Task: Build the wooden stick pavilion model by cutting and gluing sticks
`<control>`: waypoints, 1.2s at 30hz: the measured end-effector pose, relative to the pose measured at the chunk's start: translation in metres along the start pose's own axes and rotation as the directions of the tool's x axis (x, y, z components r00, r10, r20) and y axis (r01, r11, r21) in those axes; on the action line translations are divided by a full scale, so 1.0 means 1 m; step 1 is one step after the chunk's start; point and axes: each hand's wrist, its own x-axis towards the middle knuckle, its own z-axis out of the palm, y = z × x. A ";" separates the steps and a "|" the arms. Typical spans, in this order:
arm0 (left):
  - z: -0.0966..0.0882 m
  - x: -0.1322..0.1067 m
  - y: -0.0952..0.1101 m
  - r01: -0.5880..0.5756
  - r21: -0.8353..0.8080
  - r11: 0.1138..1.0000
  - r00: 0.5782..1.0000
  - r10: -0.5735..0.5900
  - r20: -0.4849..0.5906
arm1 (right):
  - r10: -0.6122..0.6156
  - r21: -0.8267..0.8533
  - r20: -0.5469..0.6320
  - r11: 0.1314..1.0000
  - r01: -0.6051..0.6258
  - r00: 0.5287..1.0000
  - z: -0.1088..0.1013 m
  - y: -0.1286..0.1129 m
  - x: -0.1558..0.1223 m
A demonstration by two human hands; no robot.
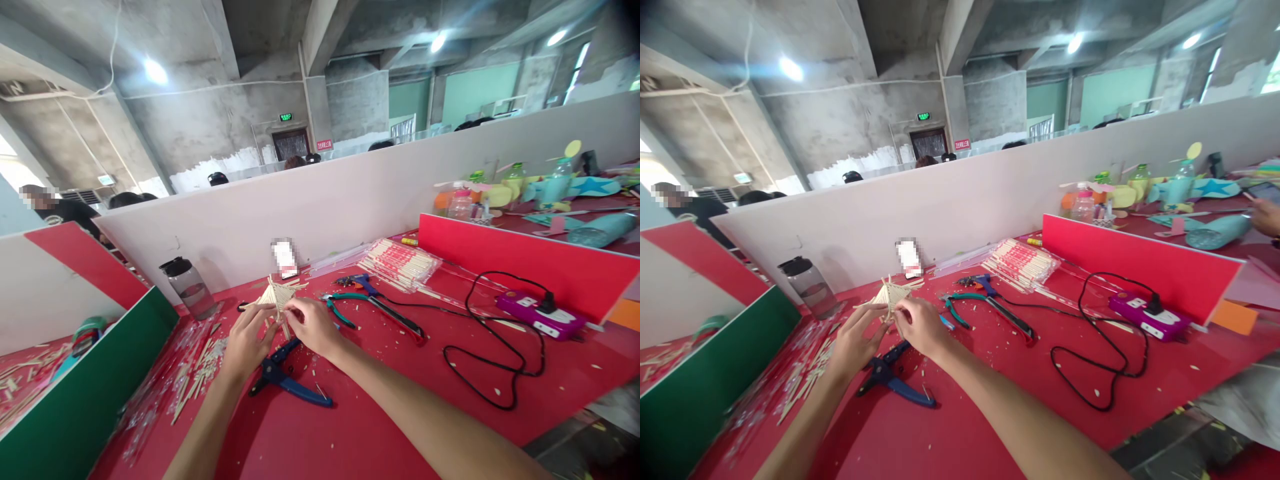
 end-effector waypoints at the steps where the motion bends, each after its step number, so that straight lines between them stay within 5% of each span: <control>1: 0.000 0.000 0.000 -0.001 -0.002 1.000 1.000 0.001 0.000 | 0.002 -0.004 0.004 1.000 -0.002 1.000 0.000 0.000 0.000; 36: -0.001 0.000 0.002 0.000 -0.011 1.000 1.000 0.000 -0.008 | 0.063 0.140 0.040 0.988 -0.068 0.997 0.002 0.006 0.004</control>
